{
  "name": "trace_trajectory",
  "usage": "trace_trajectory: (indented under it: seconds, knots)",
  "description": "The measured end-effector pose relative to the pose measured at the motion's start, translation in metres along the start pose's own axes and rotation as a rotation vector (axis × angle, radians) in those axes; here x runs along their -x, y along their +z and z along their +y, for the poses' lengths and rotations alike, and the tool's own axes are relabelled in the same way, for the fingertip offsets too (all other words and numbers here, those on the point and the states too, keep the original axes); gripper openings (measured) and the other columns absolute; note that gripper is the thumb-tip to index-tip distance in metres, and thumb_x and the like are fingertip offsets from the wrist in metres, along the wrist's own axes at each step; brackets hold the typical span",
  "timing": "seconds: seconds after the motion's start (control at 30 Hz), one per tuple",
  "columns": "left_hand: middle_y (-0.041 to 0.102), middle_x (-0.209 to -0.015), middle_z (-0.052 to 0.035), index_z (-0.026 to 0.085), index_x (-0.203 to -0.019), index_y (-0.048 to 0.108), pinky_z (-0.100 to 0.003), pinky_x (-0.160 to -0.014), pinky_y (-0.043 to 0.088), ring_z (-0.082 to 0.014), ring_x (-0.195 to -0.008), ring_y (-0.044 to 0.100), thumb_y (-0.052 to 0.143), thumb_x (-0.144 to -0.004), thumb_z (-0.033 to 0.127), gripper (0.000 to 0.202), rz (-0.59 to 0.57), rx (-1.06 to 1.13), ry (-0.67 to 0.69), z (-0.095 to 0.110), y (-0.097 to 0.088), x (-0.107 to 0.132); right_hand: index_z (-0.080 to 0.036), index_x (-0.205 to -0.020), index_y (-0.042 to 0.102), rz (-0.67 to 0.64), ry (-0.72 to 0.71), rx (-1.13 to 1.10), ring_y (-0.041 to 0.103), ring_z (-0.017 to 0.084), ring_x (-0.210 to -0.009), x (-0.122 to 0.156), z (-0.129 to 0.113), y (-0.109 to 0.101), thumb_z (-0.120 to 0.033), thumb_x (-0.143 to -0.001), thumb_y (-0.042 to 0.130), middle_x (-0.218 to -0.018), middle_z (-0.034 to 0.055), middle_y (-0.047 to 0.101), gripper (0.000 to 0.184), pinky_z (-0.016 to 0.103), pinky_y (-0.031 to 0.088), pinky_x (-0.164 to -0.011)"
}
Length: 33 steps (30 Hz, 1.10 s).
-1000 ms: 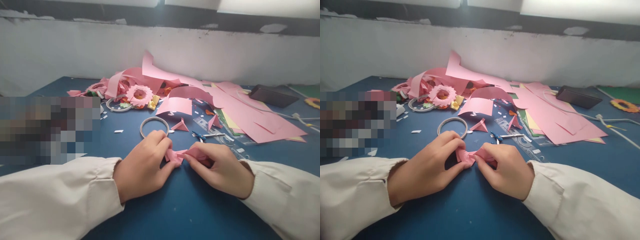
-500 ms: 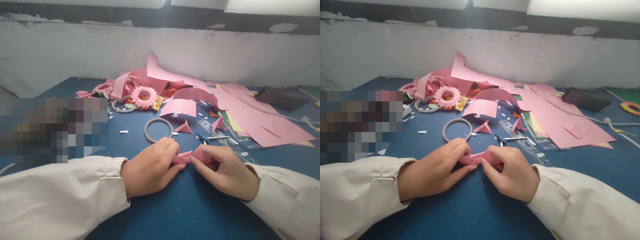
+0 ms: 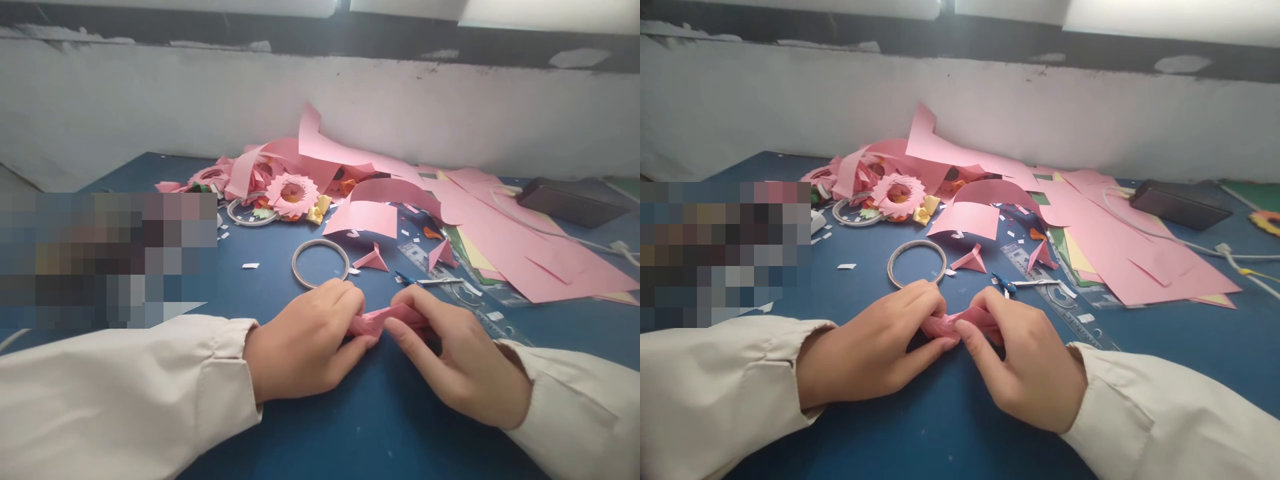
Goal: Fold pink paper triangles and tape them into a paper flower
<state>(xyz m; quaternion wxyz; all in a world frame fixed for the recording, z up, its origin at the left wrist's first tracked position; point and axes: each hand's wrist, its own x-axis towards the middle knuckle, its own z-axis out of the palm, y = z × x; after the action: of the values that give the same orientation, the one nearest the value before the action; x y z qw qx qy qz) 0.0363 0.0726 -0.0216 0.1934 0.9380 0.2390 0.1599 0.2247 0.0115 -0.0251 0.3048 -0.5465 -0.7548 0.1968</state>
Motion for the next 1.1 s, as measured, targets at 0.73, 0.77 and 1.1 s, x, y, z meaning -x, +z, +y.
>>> trace_trajectory:
  seconds: [0.73,0.77,1.1]
  knots:
    - [0.054,-0.072,-0.0053,0.016,-0.070,0.050,-0.030,-0.058,0.042,-0.0180,-0.068,0.050,0.045,-0.089,0.039,0.030,0.201,-0.407,0.184,0.000,0.001,-0.001,-0.020,-0.062,0.044,0.138,0.141,-0.135,0.034,0.007,-0.044,0.002,-0.010,0.003,-0.030,-0.090,0.047,-0.053,-0.0056,0.036,0.030,0.020,0.028,-0.039]
    - [0.053,-0.069,-0.0038,0.016,-0.069,0.049,-0.029,-0.056,0.040,-0.0169,-0.063,0.049,0.045,-0.089,0.039,0.031,0.213,-0.412,0.185,0.000,0.002,0.000,-0.020,-0.061,0.042,0.142,0.145,-0.117,0.033,0.007,-0.045,0.003,-0.010,0.004,-0.030,-0.090,0.047,-0.052,-0.0056,0.034,0.031,0.020,0.028,-0.040]
    - [0.048,-0.059,-0.0001,0.018,-0.063,0.044,-0.028,-0.049,0.035,-0.0148,-0.055,0.045,0.049,-0.086,0.036,0.030,0.331,-0.441,0.221,0.000,0.003,0.001,-0.020,-0.064,0.046,0.131,0.188,-0.215,0.032,0.007,-0.045,0.003,-0.012,0.003,-0.032,-0.090,0.046,-0.054,-0.0056,0.033,0.029,0.019,0.027,-0.038]
